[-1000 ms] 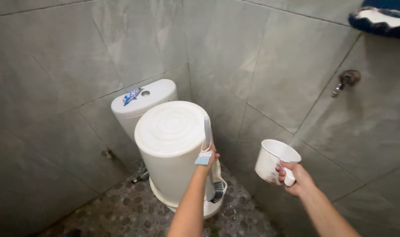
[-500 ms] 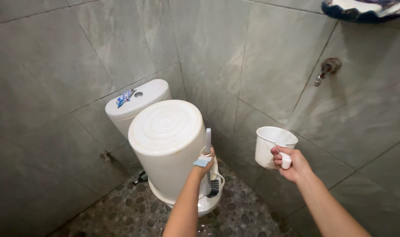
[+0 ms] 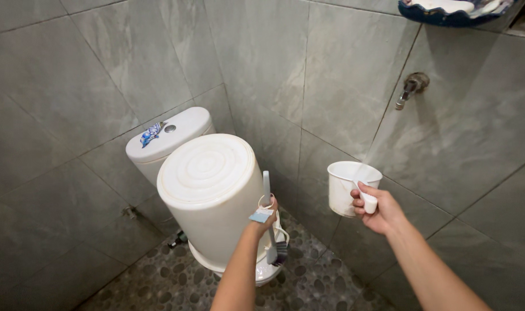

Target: The person cleans a plastic bucket by scrubbing its exterior and interior with a brush and rinsing it with water from a tap using a plastic dipper.

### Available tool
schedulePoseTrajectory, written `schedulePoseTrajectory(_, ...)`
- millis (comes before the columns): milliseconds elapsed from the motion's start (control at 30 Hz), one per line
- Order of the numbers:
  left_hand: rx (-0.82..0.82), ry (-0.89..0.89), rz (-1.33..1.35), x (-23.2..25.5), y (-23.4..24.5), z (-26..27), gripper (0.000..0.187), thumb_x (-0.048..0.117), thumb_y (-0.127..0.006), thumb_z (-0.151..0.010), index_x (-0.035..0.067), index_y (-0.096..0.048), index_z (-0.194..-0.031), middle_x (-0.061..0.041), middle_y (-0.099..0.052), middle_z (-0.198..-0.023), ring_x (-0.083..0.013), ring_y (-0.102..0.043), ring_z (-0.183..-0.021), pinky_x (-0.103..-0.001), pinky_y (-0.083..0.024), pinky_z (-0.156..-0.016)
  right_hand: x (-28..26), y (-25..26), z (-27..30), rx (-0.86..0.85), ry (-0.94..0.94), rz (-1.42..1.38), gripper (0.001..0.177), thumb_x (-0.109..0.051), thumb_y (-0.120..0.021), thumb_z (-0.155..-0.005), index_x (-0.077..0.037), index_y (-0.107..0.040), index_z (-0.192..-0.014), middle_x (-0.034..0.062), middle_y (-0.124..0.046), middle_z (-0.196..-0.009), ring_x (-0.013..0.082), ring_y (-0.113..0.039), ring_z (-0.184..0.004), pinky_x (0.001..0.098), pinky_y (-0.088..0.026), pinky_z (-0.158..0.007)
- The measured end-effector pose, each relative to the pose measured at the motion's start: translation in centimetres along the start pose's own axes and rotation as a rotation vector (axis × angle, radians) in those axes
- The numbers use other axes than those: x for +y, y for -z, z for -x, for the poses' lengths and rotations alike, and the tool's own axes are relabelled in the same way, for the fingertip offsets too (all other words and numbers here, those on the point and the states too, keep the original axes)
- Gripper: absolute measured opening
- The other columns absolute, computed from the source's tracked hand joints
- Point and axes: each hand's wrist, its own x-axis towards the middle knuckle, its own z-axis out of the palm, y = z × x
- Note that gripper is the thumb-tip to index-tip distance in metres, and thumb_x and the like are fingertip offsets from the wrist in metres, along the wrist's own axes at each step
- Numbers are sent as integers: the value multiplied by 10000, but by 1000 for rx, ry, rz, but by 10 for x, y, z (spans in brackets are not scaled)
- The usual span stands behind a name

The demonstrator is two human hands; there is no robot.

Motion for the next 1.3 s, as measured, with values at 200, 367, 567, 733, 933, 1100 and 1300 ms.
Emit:
schedulePoseTrajectory(200, -53, -349, -210, -10, 2, -7, 583, 580, -370, -913, 124, -648, -1146, -90, -639, -686, -284, -639, -670, -427, -513, -656, -3, -6, 7, -62, 5, 10, 223, -237, -625, -960, -60, -543, -1069, 32, -594, -831, 121, -508, -622, 270, -397, -500)
schedulePoseTrajectory(367, 13, -6, -215, -4, 0, 5, 748, 717, -385, -953, 56, -729, -884, -104, -681, -680, -282, -662, -712, -416, -520, -705, -3, -5, 8, -79, 5, 17, 225, -243, -618, -977, -52, -535, -1063, 31, -587, -829, 122, -504, -624, 276, -402, -504)
schedulePoseTrajectory(567, -16, -15, -142, -5, -1, 3, 765, 717, -391, -964, 28, -717, -889, -122, -673, -702, -294, -647, -713, -431, -512, -706, -7, -3, 10, -40, 7, 38, 201, -207, -628, -953, -54, -543, -1052, 37, -600, -834, 126, -509, -627, 274, -395, -500)
schedulePoseTrajectory(733, 23, -164, -242, -11, -6, -3, 740, 686, -350, -976, 26, -677, -900, -142, -662, -705, -312, -628, -693, -458, -507, -681, -8, -1, 12, -29, 20, 30, 185, -184, -635, -947, -46, -555, -1040, 34, -597, -820, 124, -513, -631, 272, -403, -500)
schedulePoseTrajectory(933, -61, -4, -279, -15, -8, -3, 797, 708, -385, -976, -13, -700, -848, -164, -653, -681, -311, -642, -684, -446, -505, -672, -7, 9, 9, -38, 8, 19, 156, -152, -618, -947, -38, -542, -1023, 29, -579, -815, 126, -514, -632, 268, -413, -498)
schedulePoseTrajectory(1100, -67, -50, -356, -10, -10, -1, 811, 726, -320, -997, 24, -697, -842, -134, -656, -675, -287, -630, -692, -415, -482, -677, -7, 18, 3, -48, 0, 5, 147, -134, -616, -947, -30, -539, -1018, 30, -574, -816, 113, -501, -626, 252, -403, -490)
schedulePoseTrajectory(1300, 1, -202, 58, 5, -5, -2, 526, 581, -476, -911, 86, -545, -1076, -135, -729, -740, -280, -786, -679, -400, -585, -598, -14, -13, 17, 55, 7, 248, 177, -58, -622, -910, 41, -547, -1037, 72, -591, -806, 127, -523, -612, 250, -377, -459)
